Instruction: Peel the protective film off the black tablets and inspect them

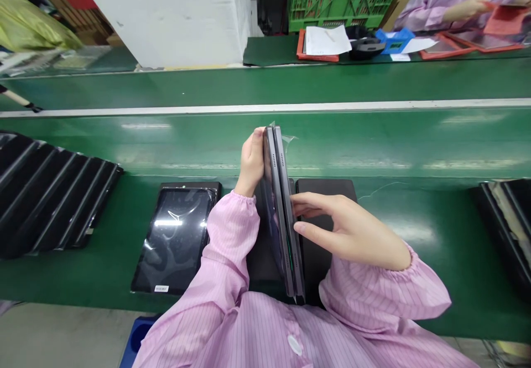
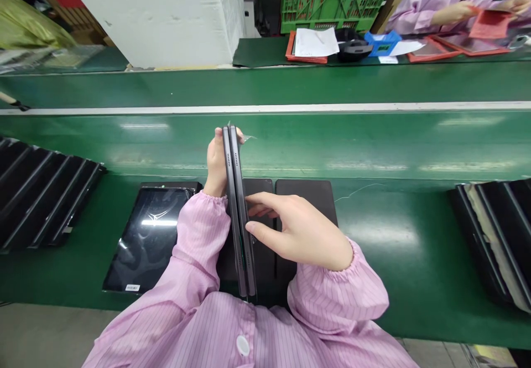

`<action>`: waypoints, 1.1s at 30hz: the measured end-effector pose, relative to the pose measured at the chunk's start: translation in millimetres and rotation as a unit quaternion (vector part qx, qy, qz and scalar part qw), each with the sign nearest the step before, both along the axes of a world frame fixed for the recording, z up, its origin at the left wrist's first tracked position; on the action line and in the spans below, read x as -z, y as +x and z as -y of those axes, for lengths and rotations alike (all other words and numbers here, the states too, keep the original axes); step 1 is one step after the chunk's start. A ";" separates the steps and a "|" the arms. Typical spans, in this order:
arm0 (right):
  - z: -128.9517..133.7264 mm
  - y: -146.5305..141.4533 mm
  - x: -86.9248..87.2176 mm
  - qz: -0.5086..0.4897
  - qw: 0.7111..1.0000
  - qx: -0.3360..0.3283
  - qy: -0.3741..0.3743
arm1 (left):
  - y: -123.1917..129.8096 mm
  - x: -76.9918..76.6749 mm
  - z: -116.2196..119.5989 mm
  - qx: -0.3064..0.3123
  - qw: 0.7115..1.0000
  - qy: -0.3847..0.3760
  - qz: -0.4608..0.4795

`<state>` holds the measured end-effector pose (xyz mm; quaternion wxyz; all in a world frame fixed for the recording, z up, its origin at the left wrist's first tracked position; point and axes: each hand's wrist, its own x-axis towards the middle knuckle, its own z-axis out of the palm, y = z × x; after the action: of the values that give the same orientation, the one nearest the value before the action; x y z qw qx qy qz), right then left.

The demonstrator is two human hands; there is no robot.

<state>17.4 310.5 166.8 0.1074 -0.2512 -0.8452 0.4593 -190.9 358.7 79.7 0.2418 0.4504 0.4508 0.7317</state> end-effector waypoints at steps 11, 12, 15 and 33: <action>3.6 5.2 -5.0 -0.034 0.999 0.012 0.010 | 9.8 -13.8 12.9 0.033 0.999 0.021 -0.027; 3.8 5.4 -5.6 -0.035 0.999 0.011 0.012 | 10.5 -15.2 14.0 0.035 0.999 0.023 -0.030; 4.5 5.9 -7.2 -0.036 0.999 0.011 0.012 | 12.3 -18.4 16.7 0.036 0.998 0.027 -0.041; 7.3 11.4 -13.4 -0.050 0.999 0.020 0.002 | 20.6 -31.0 29.9 0.045 0.990 0.048 -0.122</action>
<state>28.8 303.2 180.2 0.1589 -0.2445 -0.8348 0.4670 -170.3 328.8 110.7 0.1962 0.5674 0.4207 0.6801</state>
